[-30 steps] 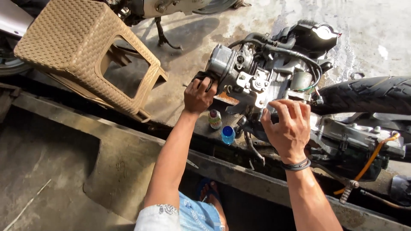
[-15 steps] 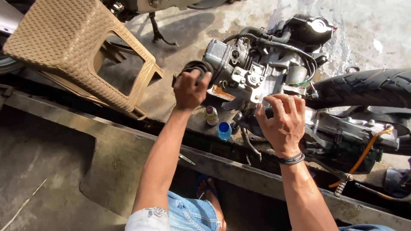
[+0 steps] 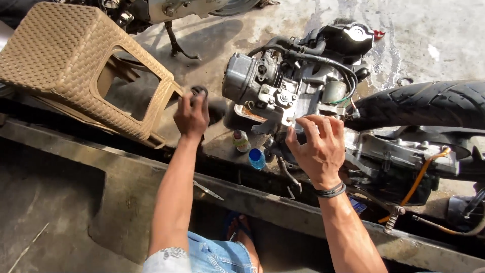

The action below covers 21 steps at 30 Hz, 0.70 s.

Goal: The person is cleaning a motorcycle engine by applying liquid from a bottle to a cloth and wiping the engine's surfaces to remove dirt and grease.

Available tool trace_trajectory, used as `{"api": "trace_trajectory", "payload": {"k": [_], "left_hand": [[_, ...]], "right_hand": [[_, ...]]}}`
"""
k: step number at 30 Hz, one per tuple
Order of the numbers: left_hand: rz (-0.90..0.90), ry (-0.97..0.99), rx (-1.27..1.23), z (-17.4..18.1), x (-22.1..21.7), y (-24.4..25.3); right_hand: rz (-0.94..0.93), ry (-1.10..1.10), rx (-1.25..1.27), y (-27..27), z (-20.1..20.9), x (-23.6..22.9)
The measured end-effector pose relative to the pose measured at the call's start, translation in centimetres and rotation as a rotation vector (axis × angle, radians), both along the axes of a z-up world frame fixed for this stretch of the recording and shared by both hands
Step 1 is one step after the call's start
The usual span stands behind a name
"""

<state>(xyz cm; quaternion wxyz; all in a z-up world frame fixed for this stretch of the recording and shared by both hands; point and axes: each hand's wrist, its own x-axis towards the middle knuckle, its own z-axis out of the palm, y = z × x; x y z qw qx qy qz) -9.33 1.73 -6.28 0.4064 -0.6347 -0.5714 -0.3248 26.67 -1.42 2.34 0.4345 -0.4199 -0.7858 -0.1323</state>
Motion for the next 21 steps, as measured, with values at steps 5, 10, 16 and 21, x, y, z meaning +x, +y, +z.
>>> {"api": "trace_trajectory", "payload": {"k": [5, 10, 16, 21], "left_hand": [[-0.245, -0.083, 0.217, 7.4, 2.1, 2.1], [-0.276, 0.131, 0.229, 0.6, 3.4, 5.1], [-0.201, 0.258, -0.126, -1.5, 3.0, -0.3], [0.117, -0.08, -0.605, -8.7, -3.1, -0.5]], "right_hand": [[-0.016, -0.019, -0.005, -0.2, 0.6, 0.1], [0.001, -0.013, -0.016, -0.3, 0.6, 0.4], [-0.009, -0.013, -0.003, -0.5, 0.7, 0.3], [-0.032, 0.045, 0.008, -0.2, 0.8, 0.2]]}}
